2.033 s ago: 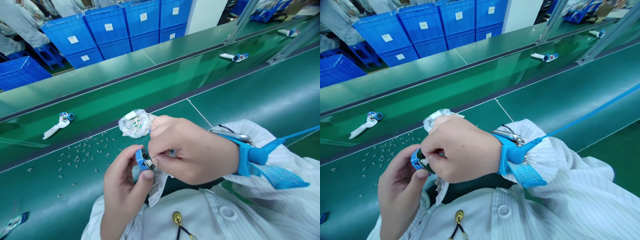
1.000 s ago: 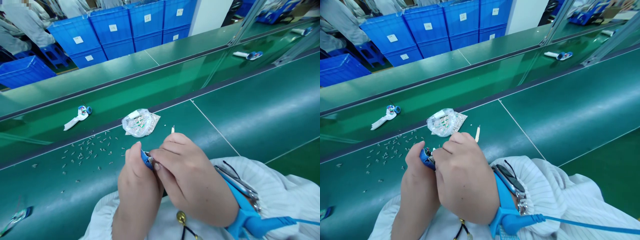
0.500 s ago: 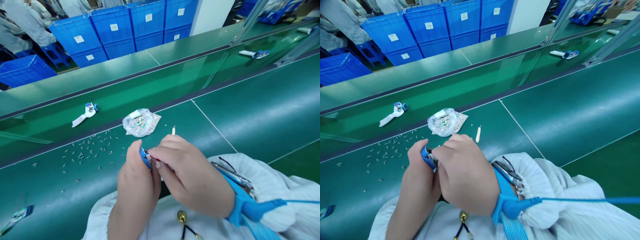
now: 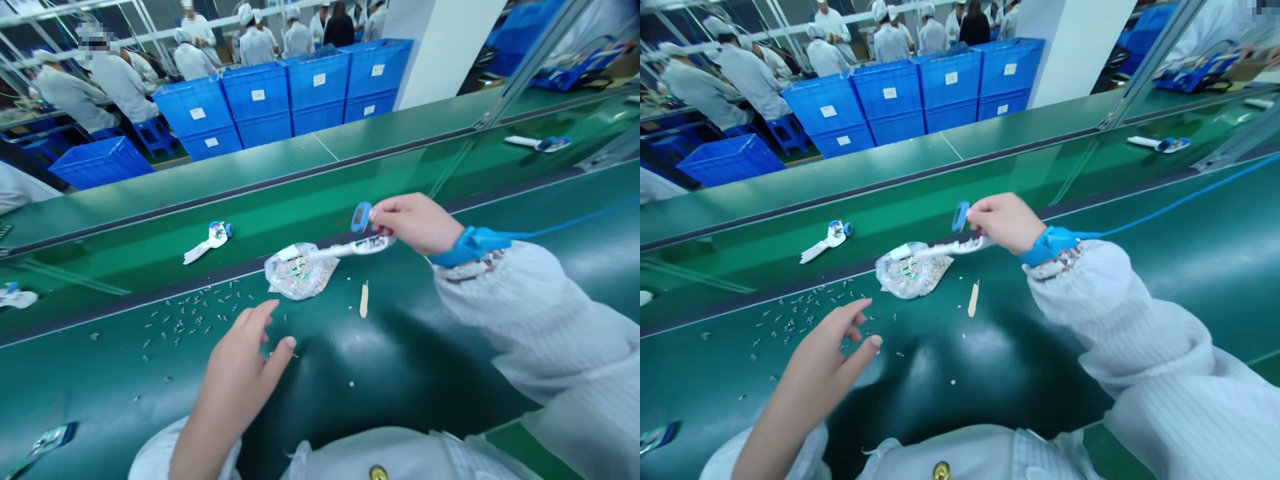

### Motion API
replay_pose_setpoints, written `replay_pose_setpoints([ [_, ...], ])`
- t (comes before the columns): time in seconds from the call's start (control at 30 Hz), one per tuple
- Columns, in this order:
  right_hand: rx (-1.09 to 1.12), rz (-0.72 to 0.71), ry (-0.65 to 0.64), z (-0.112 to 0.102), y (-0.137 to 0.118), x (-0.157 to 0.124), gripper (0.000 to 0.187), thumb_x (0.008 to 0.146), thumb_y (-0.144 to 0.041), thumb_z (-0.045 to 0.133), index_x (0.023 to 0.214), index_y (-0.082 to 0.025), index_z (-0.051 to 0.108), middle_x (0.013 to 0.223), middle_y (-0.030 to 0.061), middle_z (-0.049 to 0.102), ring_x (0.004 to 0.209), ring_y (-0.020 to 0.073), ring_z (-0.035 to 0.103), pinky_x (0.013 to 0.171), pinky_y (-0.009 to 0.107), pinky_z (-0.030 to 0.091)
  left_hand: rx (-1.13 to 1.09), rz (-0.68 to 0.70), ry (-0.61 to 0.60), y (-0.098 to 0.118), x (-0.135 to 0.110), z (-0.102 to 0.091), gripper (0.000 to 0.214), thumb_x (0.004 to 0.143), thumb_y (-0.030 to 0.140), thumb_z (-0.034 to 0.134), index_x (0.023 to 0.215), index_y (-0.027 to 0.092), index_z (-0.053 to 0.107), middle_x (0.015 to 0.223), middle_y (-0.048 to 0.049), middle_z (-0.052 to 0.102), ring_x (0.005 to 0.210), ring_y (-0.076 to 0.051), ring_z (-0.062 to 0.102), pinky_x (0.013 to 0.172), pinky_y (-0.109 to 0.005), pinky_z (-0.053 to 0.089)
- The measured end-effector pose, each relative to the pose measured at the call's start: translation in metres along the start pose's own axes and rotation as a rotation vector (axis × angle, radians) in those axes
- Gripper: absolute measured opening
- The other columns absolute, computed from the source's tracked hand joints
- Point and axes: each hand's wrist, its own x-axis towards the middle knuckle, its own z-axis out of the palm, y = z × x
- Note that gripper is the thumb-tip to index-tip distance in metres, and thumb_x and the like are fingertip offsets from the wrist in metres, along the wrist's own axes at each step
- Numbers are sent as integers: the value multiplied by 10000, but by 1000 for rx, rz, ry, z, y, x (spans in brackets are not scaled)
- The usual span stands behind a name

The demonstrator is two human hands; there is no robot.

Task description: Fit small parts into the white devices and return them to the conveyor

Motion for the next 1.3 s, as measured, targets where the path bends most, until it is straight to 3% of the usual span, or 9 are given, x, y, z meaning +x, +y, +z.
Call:
replay_pose_setpoints([
  [0.13,8,-147,180,-15,12,37,144,729,-208,545,601,-151,577,556,-5,516,532,110,434,558,256,325,23,-148,-11,-27,11,-11,591,773,549,399,1215,191,558,926,-67,656,780,-218,642,615,-312,505],
  [0.27,-6,-303,215,-19,6,28,188,759,-274,518,625,-149,559,606,-6,510,597,117,451,603,256,341,-42,-179,-58,-48,17,-4,640,729,636,397,1147,199,608,865,-59,674,761,-214,662,568,-274,518],
  [0.4,21,-405,71,-18,-3,1,266,794,-342,515,606,-155,530,573,-15,476,553,105,433,561,246,349,-71,-137,-93,-57,22,2,640,696,656,419,1092,203,637,831,-53,682,729,-206,668,569,-255,527],
  [0.57,206,-667,-201,-28,-15,-32,311,887,-359,527,663,-152,588,617,12,516,581,115,457,576,271,360,-54,-121,-94,-39,25,-4,635,676,639,418,1061,195,659,803,-53,685,689,-208,659,555,-255,514],
  [0.73,290,-838,-308,-42,-27,-52,305,901,-348,530,656,-179,595,588,18,520,612,138,448,670,330,390,-52,-146,-152,-30,22,-7,685,651,652,402,1083,184,655,809,-58,681,670,-212,646,552,-267,500],
  [0.87,301,-765,-295,-39,-25,-49,338,879,-396,551,630,-170,585,586,17,519,605,136,465,654,317,407,-41,-146,-194,-33,22,-5,705,661,660,388,1106,174,642,836,-69,680,713,-225,649,600,-282,500],
  [1.03,-73,-338,-85,-19,8,9,418,874,-466,528,621,-136,575,581,-17,524,565,94,506,570,231,430,5,-123,-238,-33,23,-3,647,750,593,369,1193,180,595,893,-72,675,780,-237,651,627,-301,492],
  [1.2,-189,-203,175,-14,49,85,245,938,-349,500,1003,-141,610,992,52,630,839,140,609,754,316,528,48,-31,-267,-32,27,-2,490,866,439,366,1237,181,554,846,-50,668,734,-211,641,610,-290,471],
  [1.3,-266,-108,199,-11,69,96,252,928,-329,523,1096,-153,589,1103,74,607,932,168,607,809,357,530,86,-32,-235,-40,45,-4,395,887,357,415,1194,169,577,754,-24,655,681,-197,630,591,-289,462],
])
